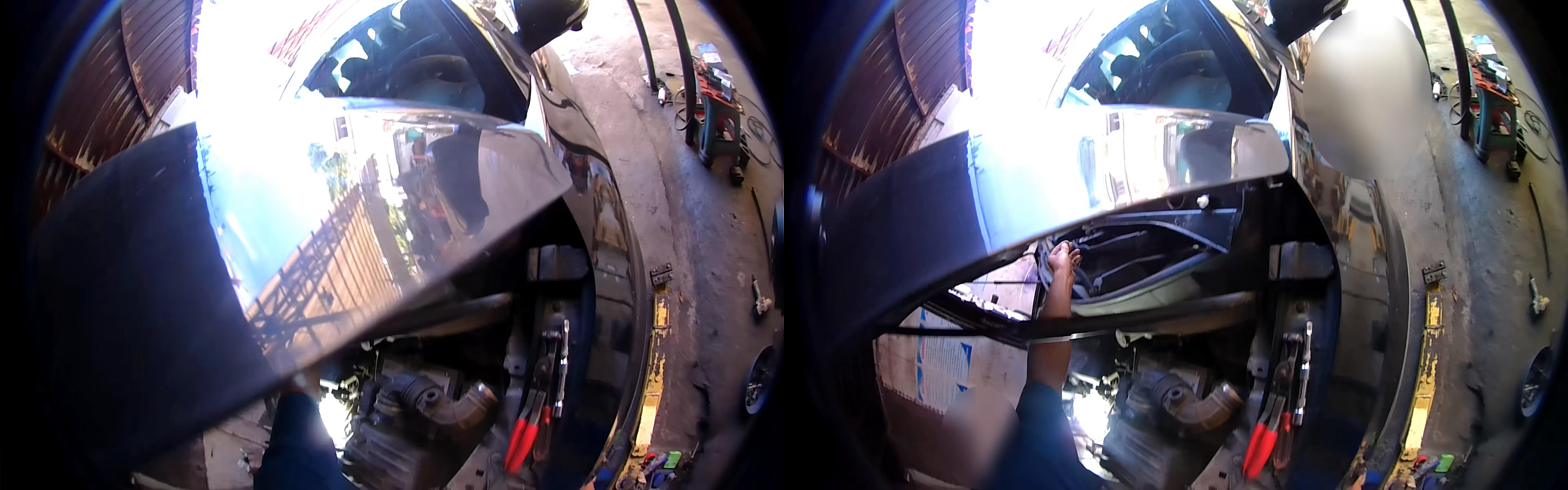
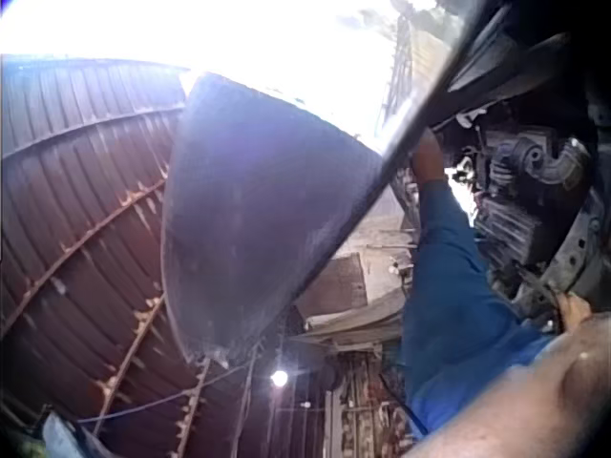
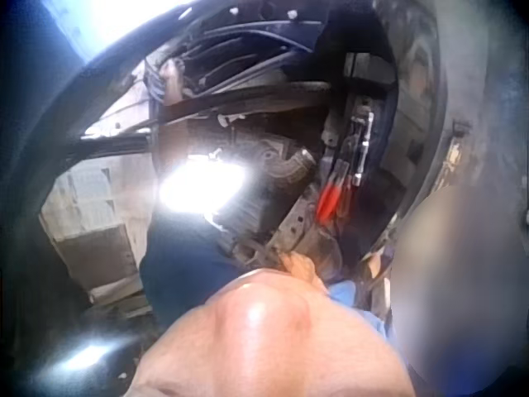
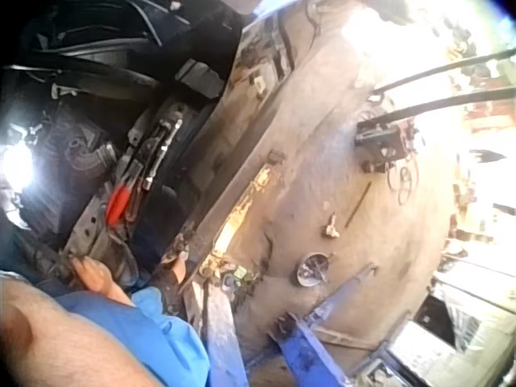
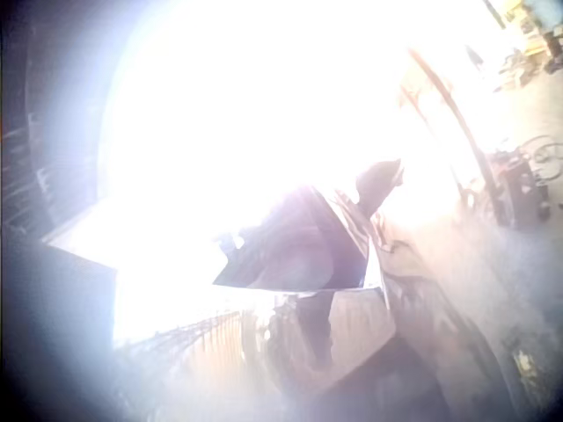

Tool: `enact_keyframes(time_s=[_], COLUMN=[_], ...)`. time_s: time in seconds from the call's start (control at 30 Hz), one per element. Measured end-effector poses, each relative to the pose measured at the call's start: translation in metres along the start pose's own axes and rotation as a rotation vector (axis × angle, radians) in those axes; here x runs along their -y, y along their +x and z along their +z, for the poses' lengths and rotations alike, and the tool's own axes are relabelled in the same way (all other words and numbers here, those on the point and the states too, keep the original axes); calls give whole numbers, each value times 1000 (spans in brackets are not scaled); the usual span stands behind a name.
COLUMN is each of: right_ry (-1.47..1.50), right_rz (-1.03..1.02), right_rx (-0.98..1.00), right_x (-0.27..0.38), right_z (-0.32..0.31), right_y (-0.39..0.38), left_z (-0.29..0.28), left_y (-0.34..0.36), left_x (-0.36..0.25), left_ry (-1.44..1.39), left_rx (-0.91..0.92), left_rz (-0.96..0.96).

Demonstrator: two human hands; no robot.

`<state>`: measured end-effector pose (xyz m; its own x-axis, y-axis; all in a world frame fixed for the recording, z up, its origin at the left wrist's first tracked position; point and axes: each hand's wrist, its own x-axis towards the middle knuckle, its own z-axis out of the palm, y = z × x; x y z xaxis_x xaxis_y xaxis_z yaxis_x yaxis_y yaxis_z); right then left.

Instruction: The person uses a flat tool to pry and remove a plastic trim piece from the engine bay, then detaches a flexible air intake hose and an engine cover by hand.

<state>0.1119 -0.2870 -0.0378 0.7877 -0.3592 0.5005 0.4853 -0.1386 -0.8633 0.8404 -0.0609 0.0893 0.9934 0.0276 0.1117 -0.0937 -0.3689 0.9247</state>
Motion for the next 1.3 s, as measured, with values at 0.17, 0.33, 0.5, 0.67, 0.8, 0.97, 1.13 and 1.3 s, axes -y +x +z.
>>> enact_keyframes(time_s=[0.17,0.33,0.5,0.67,0.8,0.97,1.13,1.3], right_ry=[-143,-49,-184,-162,-225,-191,-122,163], right_rz=[-14,33,-160,193,300,776,834,1005], right_rx=[-62,117,41,-8,194,278,379,380], right_x=[3,-11,-8,31,81,143,165,155], right_z=[13,21,32,73,113,185,249,319], right_y=[-9,-40,-41,-101,-177,-248,-248,-236], left_z=[11,-121,-154,-199,-240,-282,-323,-344], left_y=[-203,-486,-669,-719,-732,-721,-702,-697], left_x=[16,24,52,75,66,55,21,13], left_ry=[410,840,915,968,841,468,265,268], left_rx=[1,288,514,449,462,533,619,708], left_rz=[135,128,16,301,468,663,708,747])
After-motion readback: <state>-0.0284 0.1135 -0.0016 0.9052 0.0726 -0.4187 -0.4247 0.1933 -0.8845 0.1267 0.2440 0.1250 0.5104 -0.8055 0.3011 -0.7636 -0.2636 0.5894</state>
